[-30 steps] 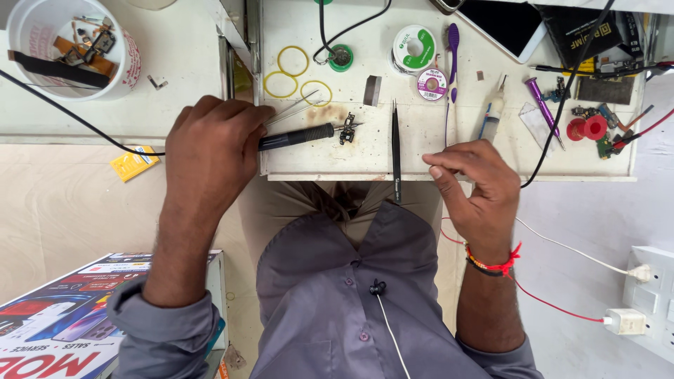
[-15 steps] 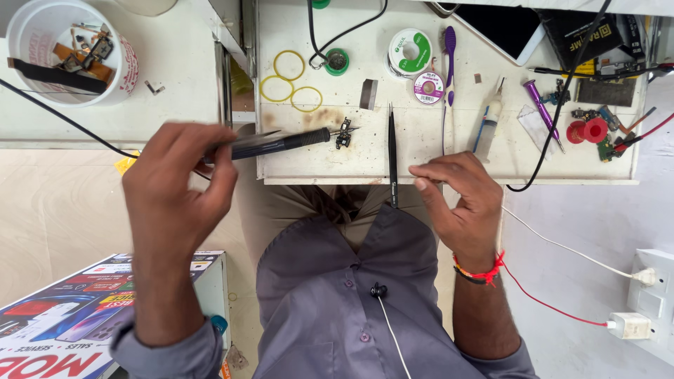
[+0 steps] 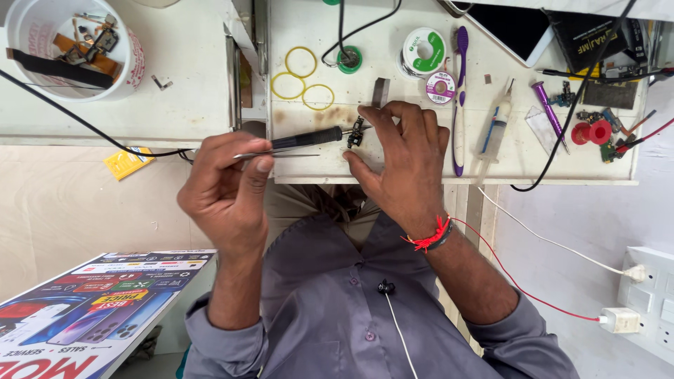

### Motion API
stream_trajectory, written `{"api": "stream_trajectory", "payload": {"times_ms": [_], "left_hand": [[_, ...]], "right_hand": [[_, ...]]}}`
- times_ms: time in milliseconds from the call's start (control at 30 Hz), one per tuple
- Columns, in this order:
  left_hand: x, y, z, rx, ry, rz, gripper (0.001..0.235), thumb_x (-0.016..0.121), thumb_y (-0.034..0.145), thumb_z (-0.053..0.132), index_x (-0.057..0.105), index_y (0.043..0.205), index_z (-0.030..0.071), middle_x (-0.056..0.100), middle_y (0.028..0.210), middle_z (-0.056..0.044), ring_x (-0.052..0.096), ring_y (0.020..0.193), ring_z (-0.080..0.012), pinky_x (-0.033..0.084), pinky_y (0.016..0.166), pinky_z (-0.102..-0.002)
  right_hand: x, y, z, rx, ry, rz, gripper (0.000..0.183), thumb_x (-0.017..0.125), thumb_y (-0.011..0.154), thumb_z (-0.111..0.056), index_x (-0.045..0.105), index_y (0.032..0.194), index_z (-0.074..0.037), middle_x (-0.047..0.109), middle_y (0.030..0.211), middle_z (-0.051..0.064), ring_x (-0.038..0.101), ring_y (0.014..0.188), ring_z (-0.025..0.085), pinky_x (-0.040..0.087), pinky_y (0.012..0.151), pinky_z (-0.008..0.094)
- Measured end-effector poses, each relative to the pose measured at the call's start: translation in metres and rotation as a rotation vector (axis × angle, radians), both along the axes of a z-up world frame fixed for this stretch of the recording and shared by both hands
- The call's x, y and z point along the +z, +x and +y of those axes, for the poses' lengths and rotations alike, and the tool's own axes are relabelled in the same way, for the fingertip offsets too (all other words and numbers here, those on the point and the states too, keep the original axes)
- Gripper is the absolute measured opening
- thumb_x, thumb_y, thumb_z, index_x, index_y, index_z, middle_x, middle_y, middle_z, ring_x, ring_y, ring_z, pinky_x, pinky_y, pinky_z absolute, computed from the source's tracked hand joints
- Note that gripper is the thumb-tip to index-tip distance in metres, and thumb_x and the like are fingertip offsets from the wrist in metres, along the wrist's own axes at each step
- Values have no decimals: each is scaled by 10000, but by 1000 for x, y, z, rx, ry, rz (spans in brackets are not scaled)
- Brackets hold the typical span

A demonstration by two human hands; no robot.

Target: The person uses a soldering iron and tweezers to work on a small electronic component on a cluttered workbench. They apply heat to specific points, adjust the component with tweezers, and use a syringe to apply a substance to the component.

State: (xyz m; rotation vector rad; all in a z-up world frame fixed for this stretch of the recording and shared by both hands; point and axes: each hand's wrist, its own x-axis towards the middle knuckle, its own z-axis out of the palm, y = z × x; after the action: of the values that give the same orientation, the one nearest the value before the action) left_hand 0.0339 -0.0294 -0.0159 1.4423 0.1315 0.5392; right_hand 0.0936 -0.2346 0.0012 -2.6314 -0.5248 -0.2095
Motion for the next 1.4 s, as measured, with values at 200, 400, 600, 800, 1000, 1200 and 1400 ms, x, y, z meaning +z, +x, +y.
{"api": "stream_trajectory", "payload": {"times_ms": [200, 400, 600, 800, 1000, 1200, 1400], "left_hand": [[0, 16, -3, -93, 32, -25, 118, 796, 1026, 14, 729, 1124, 10, 691, 1115, -73, 610, 821, -32, 437, 603, -154], [-7, 25, -7, -133, 51, -67, 163, 806, 1027, 50, 738, 1175, 49, 703, 1120, -52, 584, 774, 0, 360, 527, -177], [-11, 27, -8, -123, 88, -12, 156, 811, 972, 53, 745, 1113, 42, 718, 1133, -78, 552, 693, 9, 335, 495, -157], [-6, 30, -8, -189, 30, -71, 168, 796, 997, 43, 730, 1151, 31, 692, 1104, -89, 642, 859, -60, 478, 607, -165], [-2, 45, -16, -316, -20, -173, 135, 720, 1061, -8, 690, 1190, 20, 663, 1141, -102, 732, 1046, -140, 650, 906, -235], [-5, 53, -25, -349, -75, -185, 118, 650, 1114, 5, 643, 1231, -2, 724, 1131, -140, 734, 1058, -151, 626, 926, -244], [-10, 52, -34, -326, -1, -170, 119, 585, 1156, 39, 556, 1270, 20, 733, 1136, -143, 745, 1086, -172, 646, 940, -261]], "right_hand": [[0, 3, -1, 8, -56, -40, 669, 915, 748, -329, 675, 1342, -136, 562, 1313, 51, 513, 1132, 265, 327, 933, 464], [0, 2, -3, -3, -44, -9, 605, 920, 751, -337, 699, 1280, -144, 548, 1359, 72, 515, 1170, 270, 315, 942, 474], [1, 4, -6, 48, -29, 4, 573, 914, 751, -299, 718, 1268, -148, 540, 1418, 83, 512, 1213, 276, 314, 982, 474], [4, 12, -10, 106, -14, 16, 580, 931, 723, -294, 723, 1242, -140, 527, 1421, 100, 501, 1217, 303, 303, 984, 473], [5, 23, -18, 171, -37, 31, 561, 927, 741, -288, 734, 1247, -144, 499, 1437, 100, 472, 1292, 317, 304, 1019, 484], [0, 31, -22, 222, -3, 44, 539, 909, 758, -281, 739, 1244, -123, 472, 1470, 130, 430, 1331, 341, 325, 1092, 488], [-3, 29, -21, 211, 12, 50, 512, 910, 784, -302, 750, 1239, -132, 476, 1476, 115, 435, 1334, 326, 297, 1095, 495]]}}
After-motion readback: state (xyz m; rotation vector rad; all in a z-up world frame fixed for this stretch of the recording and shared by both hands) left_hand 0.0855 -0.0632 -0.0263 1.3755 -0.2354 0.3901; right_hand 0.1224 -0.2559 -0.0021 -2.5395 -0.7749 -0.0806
